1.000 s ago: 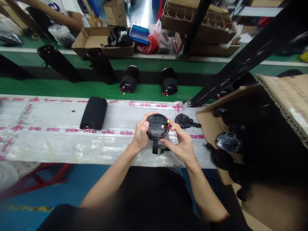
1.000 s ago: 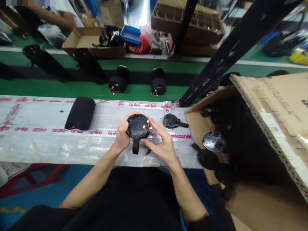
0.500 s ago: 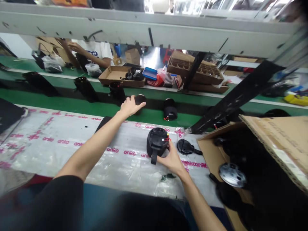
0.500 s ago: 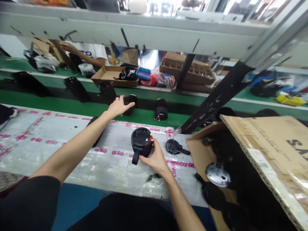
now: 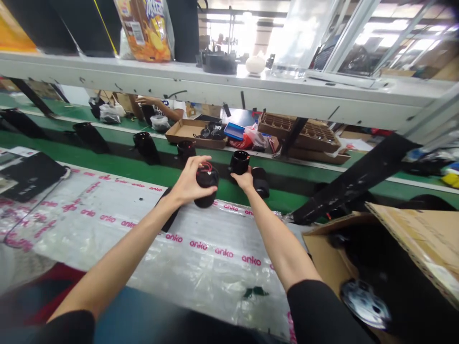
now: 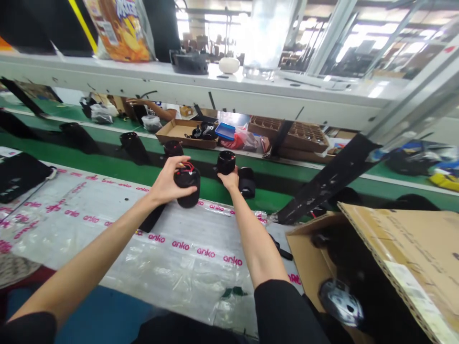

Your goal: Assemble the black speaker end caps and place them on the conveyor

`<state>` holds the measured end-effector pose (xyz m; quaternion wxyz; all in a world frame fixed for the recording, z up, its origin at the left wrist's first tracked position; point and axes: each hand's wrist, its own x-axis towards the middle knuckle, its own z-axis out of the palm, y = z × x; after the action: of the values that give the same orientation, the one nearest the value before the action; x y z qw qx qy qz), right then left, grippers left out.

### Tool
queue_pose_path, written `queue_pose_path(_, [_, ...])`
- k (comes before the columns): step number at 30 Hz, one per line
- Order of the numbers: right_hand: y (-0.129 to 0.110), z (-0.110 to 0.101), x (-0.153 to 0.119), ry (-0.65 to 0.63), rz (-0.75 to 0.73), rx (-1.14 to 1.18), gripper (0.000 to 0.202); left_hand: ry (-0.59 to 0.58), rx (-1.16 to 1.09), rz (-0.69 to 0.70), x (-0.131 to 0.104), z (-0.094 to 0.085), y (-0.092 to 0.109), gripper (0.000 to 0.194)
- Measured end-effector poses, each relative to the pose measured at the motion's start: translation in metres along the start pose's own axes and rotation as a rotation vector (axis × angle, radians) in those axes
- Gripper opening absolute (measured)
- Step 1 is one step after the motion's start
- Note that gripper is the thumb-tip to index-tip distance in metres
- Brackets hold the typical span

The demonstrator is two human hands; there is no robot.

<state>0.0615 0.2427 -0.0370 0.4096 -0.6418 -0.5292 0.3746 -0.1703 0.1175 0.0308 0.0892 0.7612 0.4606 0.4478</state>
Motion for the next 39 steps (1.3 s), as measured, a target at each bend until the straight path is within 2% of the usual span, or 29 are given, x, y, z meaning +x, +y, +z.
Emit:
queue_pose_path(3, [0.002,-0.003,-0.007,-0.082,-0.020,0.049,0.045,-0.060,-0.223,0.070,-0.053,0.012,0.023,0.100])
queue_pose_path(7, [0.017,-0.028,-0.049,-0.237,-0.048,0.187,0.062,-0.117,-0.415,0.065,-0.118,0.051,0.050,0.103])
queue_pose_path(9, [0.035,-0.052,-0.085,-0.347,-0.060,0.257,0.061,-0.042,-0.465,0.004,-0.142,0.072,0.058,0.106])
queue_pose_path(11, [0.056,-0.079,-0.127,-0.502,-0.079,0.334,0.065,0.108,-0.479,-0.123,-0.159,0.091,0.064,0.106])
queue_pose_path(13, [0.076,-0.099,-0.169,-0.738,-0.113,0.463,0.082,0.253,-0.490,-0.273,-0.170,0.105,0.068,0.097])
queue_pose_path(15, [0.091,-0.106,-0.206,-0.804,-0.157,0.492,0.096,0.309,-0.508,-0.363,-0.176,0.115,0.071,0.085])
queue_pose_path(18, [0.101,-0.097,-0.245,-0.680,-0.245,0.497,0.097,0.233,-0.553,-0.302,-0.177,0.127,0.077,0.078])
queue_pose_path(23, [0.110,-0.075,-0.281,-0.289,-0.294,0.436,0.087,0.081,-0.688,-0.203,-0.174,0.146,0.094,0.075])
queue_pose_path(28, [0.120,-0.073,-0.299,-0.074,-0.337,0.376,0.096,-0.069,-0.650,-0.111,-0.185,0.141,0.108,0.088])
queue_pose_path(30, [0.117,-0.067,-0.305,-0.018,-0.346,0.368,0.090,-0.104,-0.649,-0.121,-0.189,0.137,0.111,0.094])
queue_pose_path(32, [0.110,-0.059,-0.310,0.046,-0.325,0.380,0.078,-0.080,-0.667,-0.160,-0.192,0.138,0.114,0.090])
queue_pose_path(35, [0.100,-0.048,-0.318,0.162,-0.288,0.377,0.063,0.063,-0.665,-0.242,-0.195,0.149,0.127,0.074])
queue_pose_path(37, [0.096,-0.046,-0.321,0.203,-0.266,0.344,0.061,0.139,-0.632,-0.277,-0.197,0.155,0.138,0.066])
queue_pose_path(39, [0.096,-0.047,-0.323,0.207,-0.251,0.308,0.062,0.176,-0.613,-0.287,-0.197,0.154,0.143,0.061])
